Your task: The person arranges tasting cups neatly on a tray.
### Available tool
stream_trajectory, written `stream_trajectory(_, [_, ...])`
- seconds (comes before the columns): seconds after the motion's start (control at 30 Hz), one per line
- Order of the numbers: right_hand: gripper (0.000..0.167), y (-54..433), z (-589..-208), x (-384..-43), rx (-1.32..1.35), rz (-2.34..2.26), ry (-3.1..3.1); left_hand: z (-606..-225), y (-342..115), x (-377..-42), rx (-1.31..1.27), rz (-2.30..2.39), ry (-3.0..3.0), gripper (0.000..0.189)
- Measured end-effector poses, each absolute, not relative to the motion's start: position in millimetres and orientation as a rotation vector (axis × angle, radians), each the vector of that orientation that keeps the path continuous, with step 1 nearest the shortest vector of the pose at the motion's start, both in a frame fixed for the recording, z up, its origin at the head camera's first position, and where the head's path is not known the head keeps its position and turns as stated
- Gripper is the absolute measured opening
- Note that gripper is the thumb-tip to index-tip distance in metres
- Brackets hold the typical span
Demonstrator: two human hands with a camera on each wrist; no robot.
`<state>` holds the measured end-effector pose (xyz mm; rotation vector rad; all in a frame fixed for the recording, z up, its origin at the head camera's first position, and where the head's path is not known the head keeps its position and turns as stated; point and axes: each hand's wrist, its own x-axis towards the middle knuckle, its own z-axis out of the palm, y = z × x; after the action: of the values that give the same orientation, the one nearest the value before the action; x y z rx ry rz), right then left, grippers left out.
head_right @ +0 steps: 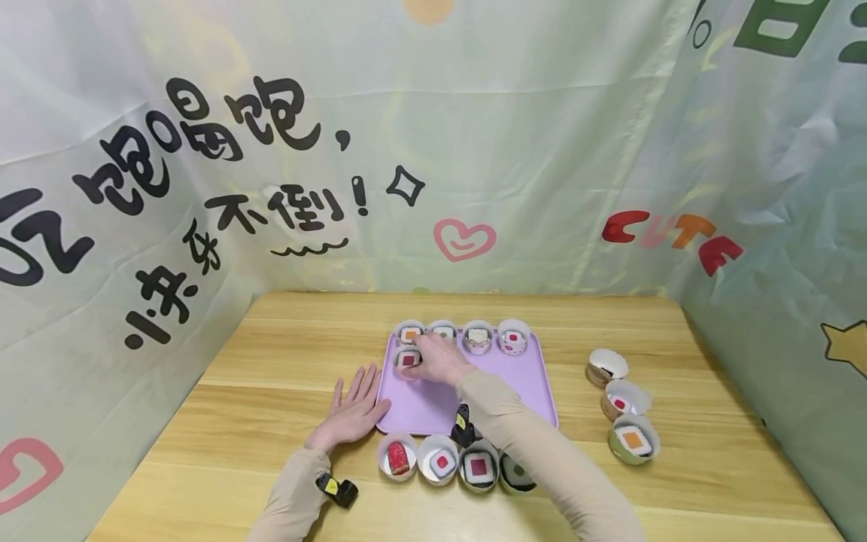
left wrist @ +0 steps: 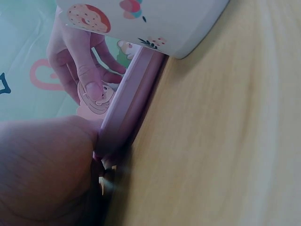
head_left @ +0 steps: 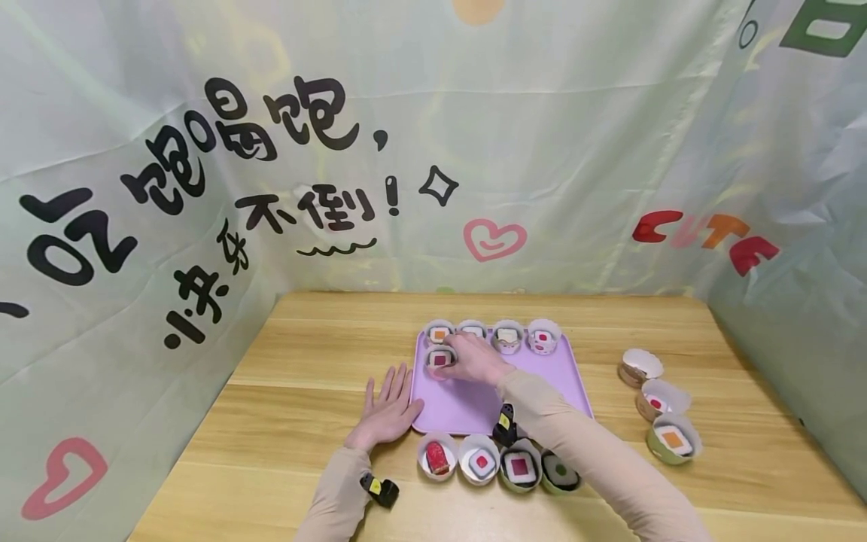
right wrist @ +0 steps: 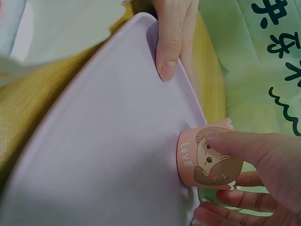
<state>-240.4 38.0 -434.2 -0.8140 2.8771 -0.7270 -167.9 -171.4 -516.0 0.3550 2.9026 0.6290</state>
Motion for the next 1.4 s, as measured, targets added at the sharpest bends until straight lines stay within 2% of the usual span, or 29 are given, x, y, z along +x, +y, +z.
stream_trajectory(0.73, [0.045, 43, -431, -236, -0.842, -0.758, 2.87, -511, -171, -166, 0.347, 0.643, 2.906, 0.069])
stream_trajectory(1.1, [0.06, 52, -425, -227, -0.805, -0.816, 2.86, -509, -171, -166, 0.34, 0.651, 2.893, 0.069])
stream_trajectory(1.4, [0.062, 64, -419, -225, -0.801, -0.934, 2.82, -509, -170, -165, 0.349, 0.651, 2.891, 0.069])
